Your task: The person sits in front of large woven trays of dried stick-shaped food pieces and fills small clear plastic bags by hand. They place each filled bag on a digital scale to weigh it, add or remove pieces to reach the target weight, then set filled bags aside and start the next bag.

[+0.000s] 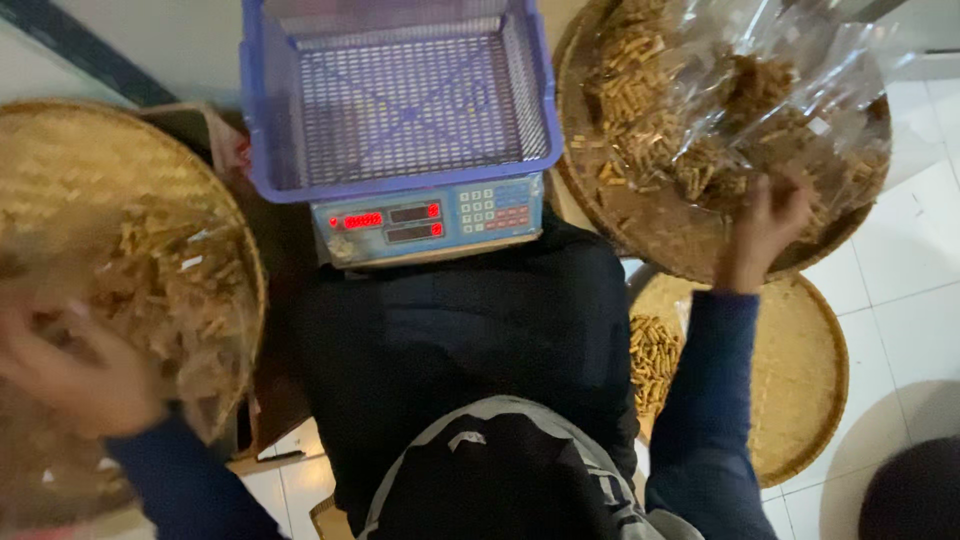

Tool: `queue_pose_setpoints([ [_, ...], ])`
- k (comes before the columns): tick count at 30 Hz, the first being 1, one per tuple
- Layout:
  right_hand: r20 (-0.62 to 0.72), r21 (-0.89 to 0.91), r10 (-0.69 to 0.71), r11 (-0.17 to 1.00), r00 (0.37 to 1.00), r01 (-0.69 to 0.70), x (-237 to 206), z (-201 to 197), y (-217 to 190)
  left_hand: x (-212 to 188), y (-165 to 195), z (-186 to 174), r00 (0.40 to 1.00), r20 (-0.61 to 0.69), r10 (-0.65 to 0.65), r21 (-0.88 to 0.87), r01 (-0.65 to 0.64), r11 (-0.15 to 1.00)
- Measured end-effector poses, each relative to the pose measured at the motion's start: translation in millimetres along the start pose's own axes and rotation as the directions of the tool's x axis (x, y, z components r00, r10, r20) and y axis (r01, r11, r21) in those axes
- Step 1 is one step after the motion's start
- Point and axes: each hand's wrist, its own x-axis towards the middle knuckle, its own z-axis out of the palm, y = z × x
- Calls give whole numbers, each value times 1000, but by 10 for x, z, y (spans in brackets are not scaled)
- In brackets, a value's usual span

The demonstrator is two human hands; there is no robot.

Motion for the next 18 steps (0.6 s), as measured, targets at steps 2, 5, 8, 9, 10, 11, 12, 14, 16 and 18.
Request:
queue_pose_setpoints([
  [2, -64, -84, 11, 996, 998, -17, 480, -208, 255, -488, 343, 45, 996, -14, 90, -36, -90, 995],
  [5, -29, -294, -20, 956, 999, 11, 1082, -388, 454, -1141, 868, 432, 975, 83, 207, -28, -205, 978],
  [8, 62, -272, -125, 953, 990, 137, 1510, -352, 466, -1575, 1260, 696, 950, 207, 235, -206, -193, 959],
  [9, 105, -408, -60, 908, 993, 98, 1587, -334, 447, -1588, 1288, 722, 937, 220, 272, -175, -236, 956],
  [10, 139, -536, 9, 842, 990, 67, 1667, -306, 421, -1584, 1317, 746, 922, 234, 307, -145, -279, 949],
  [11, 164, -653, 84, 756, 983, 45, 1715, -309, 409, -1576, 1350, 762, 906, 250, 341, -115, -321, 940],
  [12, 183, -694, 77, 716, 980, 74, 1750, -291, 376, -1548, 1368, 764, 919, 251, 305, -128, -281, 951],
  [14, 220, -763, 60, 633, 974, 133, 1794, -229, 315, -1457, 1385, 776, 940, 246, 235, -152, -202, 968],
  [16, 237, -792, 195, 607, 952, 73, 1865, -148, 259, -1398, 1418, 785, 947, 254, 198, -177, -156, 972],
  [18, 214, -763, 237, 646, 948, 10, 1915, -91, 218, -1371, 1450, 789, 950, 248, 192, -183, -149, 972],
])
